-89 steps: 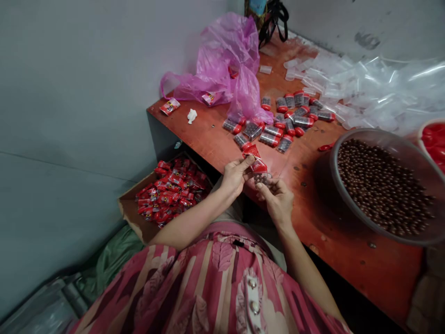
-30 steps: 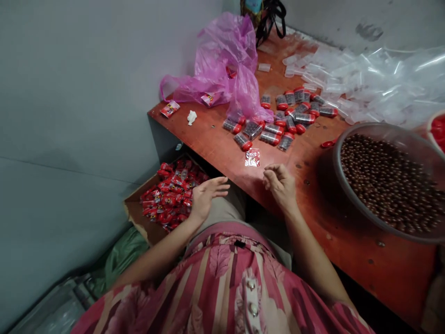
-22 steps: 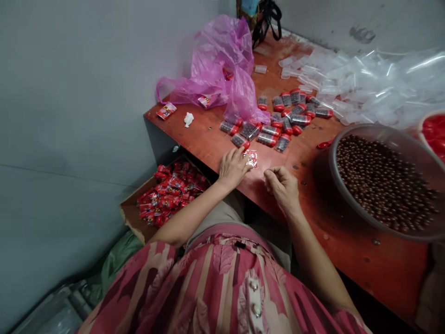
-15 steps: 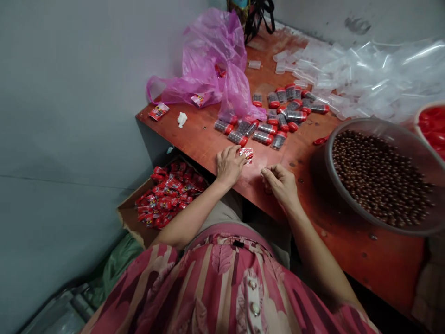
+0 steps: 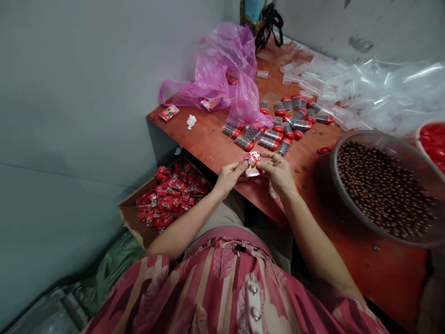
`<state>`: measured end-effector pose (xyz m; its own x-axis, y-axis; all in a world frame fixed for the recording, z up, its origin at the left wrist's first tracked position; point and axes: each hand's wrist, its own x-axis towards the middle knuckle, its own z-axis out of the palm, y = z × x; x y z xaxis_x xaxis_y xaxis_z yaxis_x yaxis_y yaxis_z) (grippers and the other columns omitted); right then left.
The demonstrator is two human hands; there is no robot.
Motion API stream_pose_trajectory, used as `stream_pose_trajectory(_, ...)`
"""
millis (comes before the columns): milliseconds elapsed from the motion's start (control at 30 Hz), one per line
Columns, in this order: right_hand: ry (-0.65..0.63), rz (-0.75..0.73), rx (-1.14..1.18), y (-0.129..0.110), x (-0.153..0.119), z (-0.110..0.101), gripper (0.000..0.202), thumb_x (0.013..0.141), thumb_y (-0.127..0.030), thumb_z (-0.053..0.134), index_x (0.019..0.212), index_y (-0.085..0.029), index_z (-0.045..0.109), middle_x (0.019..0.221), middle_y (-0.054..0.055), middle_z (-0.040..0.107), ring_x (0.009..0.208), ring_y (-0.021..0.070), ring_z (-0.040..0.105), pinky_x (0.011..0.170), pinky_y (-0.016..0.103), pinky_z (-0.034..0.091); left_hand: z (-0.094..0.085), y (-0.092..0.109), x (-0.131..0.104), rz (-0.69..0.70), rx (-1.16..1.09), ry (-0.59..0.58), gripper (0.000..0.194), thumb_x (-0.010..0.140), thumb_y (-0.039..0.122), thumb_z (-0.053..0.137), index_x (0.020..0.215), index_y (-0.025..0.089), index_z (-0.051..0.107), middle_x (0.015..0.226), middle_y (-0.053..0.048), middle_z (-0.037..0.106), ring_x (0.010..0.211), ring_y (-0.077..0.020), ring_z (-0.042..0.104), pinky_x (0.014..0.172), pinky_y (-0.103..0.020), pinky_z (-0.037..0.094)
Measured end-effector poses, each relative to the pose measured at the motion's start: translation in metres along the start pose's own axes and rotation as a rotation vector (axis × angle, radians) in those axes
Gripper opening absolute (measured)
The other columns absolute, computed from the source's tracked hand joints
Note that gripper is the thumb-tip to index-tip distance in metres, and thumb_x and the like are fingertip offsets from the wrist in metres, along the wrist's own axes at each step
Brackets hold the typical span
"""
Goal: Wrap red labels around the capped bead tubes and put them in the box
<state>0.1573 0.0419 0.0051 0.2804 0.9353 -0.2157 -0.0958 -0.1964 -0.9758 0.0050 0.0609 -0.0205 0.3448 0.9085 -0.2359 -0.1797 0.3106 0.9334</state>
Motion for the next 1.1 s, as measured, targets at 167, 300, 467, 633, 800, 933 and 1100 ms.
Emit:
stream_pose_trajectory(167, -0.126, -0.097, -0.242, -0.006, 0.017, 0.012, 0.032, 0.065, -0.039, 0.072, 0.085, -0.016, 0.06, 0.058, -0.003, 0.059, 0.051, 0.0107, 0.052, 0.052, 0.024, 0.04, -0.012, 0.002, -0.002, -0.195, -0.298, 0.032, 0.036, 0.054, 0.039, 0.08, 0.07, 0.01, 0.069, 0.071, -0.005, 0.067, 0.064, -0.0116, 0.063, 0.068, -0.028, 0.055)
stream_pose_trajectory(300, -0.08, -0.478, -0.874, -0.023, 0.047, 0.026, 0.022, 0.084, -0.035, 0.053, 0.088, -0.017, 0.065, 0.08, 0.006, 0.068, 0.072, 0.0185, 0.06, 0.065, 0.029, 0.042, -0.022, 0.003, -0.007, -0.187, -0.318, 0.168, 0.034, 0.052, 0.036, 0.082, 0.066, 0.008, 0.069, 0.064, -0.005, 0.067, 0.057, -0.0111, 0.062, 0.06, -0.024, 0.054)
stream_pose_trajectory(467, -0.185, -0.606, -1.508, -0.034, 0.081, 0.051, 0.03, 0.089, -0.022, 0.041, 0.112, -0.017, 0.06, 0.105, 0.015, 0.067, 0.094, 0.0289, 0.06, 0.067, 0.033, 0.041, -0.035, 0.005, -0.013, -0.212, -0.401, 0.229, 0.03, 0.054, 0.03, 0.082, 0.066, 0.008, 0.068, 0.063, -0.005, 0.067, 0.056, -0.0108, 0.062, 0.057, -0.023, 0.054)
stream_pose_trajectory(633, -0.25, -0.448, -1.61, -0.028, 0.09, 0.054, 0.035, 0.085, -0.031, 0.051, 0.115, -0.015, 0.058, 0.099, 0.017, 0.069, 0.09, 0.0307, 0.062, 0.069, 0.033, 0.042, -0.048, 0.012, -0.015, -0.267, -0.471, 0.262, 0.024, 0.06, 0.025, 0.079, 0.07, 0.007, 0.066, 0.065, -0.006, 0.068, 0.057, -0.0112, 0.064, 0.056, -0.021, 0.053)
stream_pose_trajectory(800, -0.17, -0.221, -1.524, -0.024, 0.064, 0.028, 0.041, 0.087, -0.044, 0.047, 0.102, -0.011, 0.064, 0.091, 0.018, 0.069, 0.085, 0.0297, 0.065, 0.068, 0.033, 0.044, -0.05, 0.013, -0.012, -0.291, -0.551, 0.282, 0.022, 0.063, 0.023, 0.078, 0.063, 0.009, 0.06, 0.062, -0.004, 0.066, 0.053, -0.0094, 0.061, 0.054, -0.02, 0.052)
stream_pose_trajectory(933, -0.146, -0.438, -1.587, -0.026, 0.039, 0.005, 0.038, 0.091, -0.034, 0.038, 0.113, -0.012, 0.059, 0.103, 0.018, 0.067, 0.091, 0.0299, 0.063, 0.072, 0.037, 0.046, -0.044, 0.011, -0.009, -0.282, -0.648, 0.284, 0.021, 0.067, 0.023, 0.075, 0.064, 0.011, 0.058, 0.06, -0.002, 0.064, 0.053, -0.0098, 0.061, 0.055, -0.021, 0.052)
stream_pose_trajectory(1100, -0.582, -0.857, -1.543, -0.021, 0.039, -0.007, 0.038, 0.087, -0.011, 0.037, 0.121, -0.013, 0.055, 0.122, 0.013, 0.06, 0.109, 0.0247, 0.054, 0.091, 0.037, 0.042, -0.034, 0.013, -0.011, -0.276, -0.707, 0.281, 0.009, 0.078, 0.017, 0.063, 0.073, 0.009, 0.063, 0.069, -0.007, 0.068, 0.063, -0.0152, 0.067, 0.064, -0.026, 0.055)
